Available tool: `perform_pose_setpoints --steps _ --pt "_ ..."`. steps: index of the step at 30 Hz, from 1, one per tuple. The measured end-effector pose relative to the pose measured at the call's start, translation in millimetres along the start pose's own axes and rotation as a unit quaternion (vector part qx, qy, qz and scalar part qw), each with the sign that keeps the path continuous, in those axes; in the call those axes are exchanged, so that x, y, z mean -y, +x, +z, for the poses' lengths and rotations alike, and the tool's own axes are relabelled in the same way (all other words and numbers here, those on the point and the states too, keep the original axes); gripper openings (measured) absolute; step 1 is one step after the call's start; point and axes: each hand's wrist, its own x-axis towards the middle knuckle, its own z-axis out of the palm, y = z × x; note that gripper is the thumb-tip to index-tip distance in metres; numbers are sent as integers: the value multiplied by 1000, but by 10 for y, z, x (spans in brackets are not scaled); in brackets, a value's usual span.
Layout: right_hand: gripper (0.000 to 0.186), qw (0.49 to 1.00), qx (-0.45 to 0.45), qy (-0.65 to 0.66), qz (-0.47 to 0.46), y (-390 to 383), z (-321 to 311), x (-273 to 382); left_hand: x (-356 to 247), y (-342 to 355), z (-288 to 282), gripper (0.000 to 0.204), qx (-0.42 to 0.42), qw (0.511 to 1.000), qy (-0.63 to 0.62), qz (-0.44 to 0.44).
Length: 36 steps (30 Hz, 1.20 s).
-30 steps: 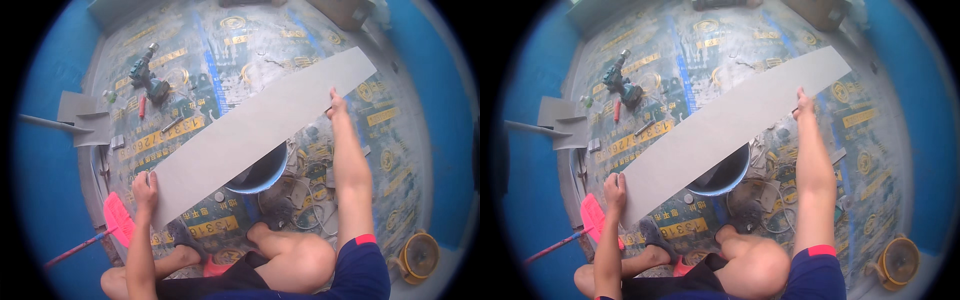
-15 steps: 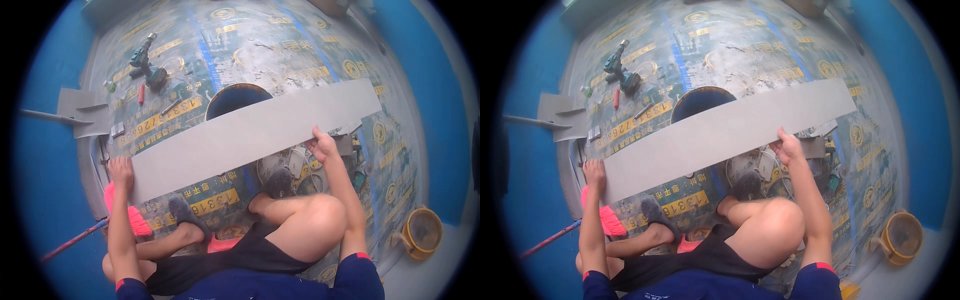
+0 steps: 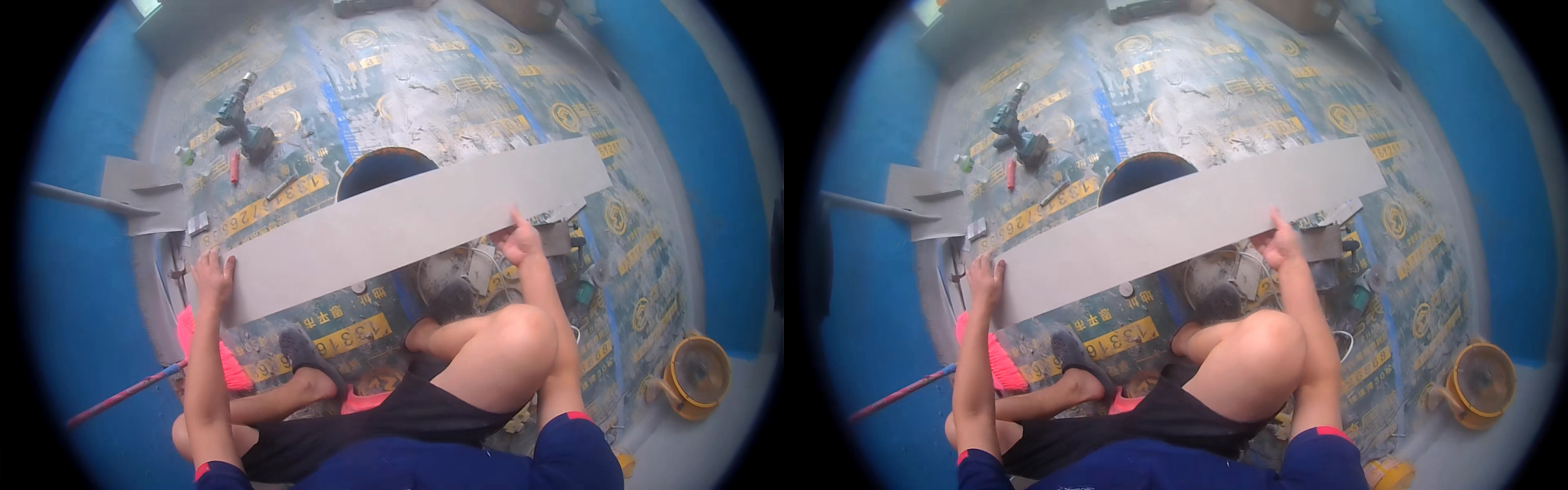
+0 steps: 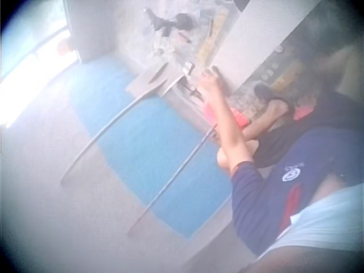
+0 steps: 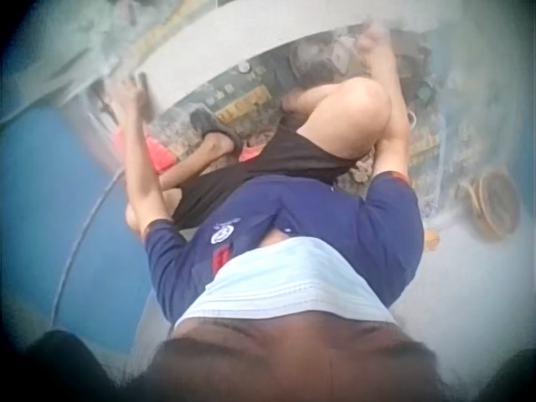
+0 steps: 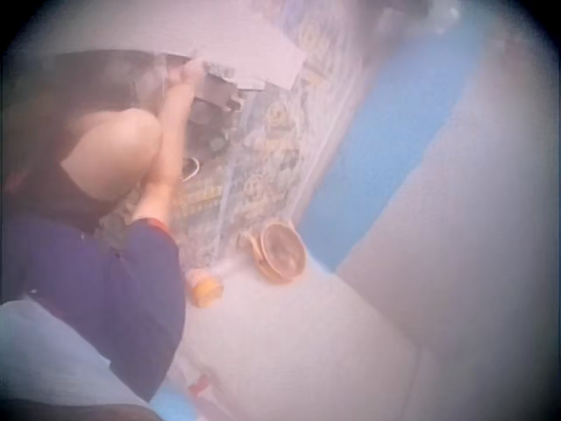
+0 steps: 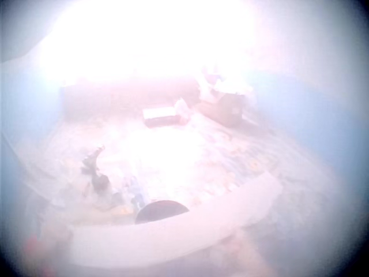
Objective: The person uses an angle grinder to cut a large ceramic tile on the floor, holding the grinder with one hand and steadying the tile with the other.
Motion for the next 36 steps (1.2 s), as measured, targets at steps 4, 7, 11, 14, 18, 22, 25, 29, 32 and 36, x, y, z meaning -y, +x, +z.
perform_pose_setpoints --steps 4,7,11,14,18,22,25,29,32,36 --pt "40 996 -35 39 -74 200 -277 462 -189 221 -111 49 35 996 -77 18" --pt "37 990 -62 17 -123 315 -275 580 -500 544 -281 50 237 961 -120 -76" --pt "37 991 -67 -10 -119 468 -255 401 -19 755 -82 56 219 955 -184 -76" --pt "33 987 -80 -56 -127 363 -5 -28 260 699 -27 57 215 958 -145 -121" --pt "33 976 -135 -95 -140 7 370 -164 448 704 -44 62 199 970 -84 -114" --pt "33 976 -134 -92 -148 -83 200 -107 241 690 -156 67 202 969 -90 -113" --pt "31 980 -110 -76 -147 -172 208 -144 269 691 -203 59 200 973 -65 -90" --pt "33 985 -80 -118 -97 -194 -107 -59 -122 791 -537 42 245 957 -127 -91" --pt "36 985 -57 -155 -57 -555 -169 -181 40 712 -994 43 211 965 -139 64" --pt "38 976 -41 -209 -52 -861 -1091 -820 759 399 -1534 40 313 912 -265 -27"
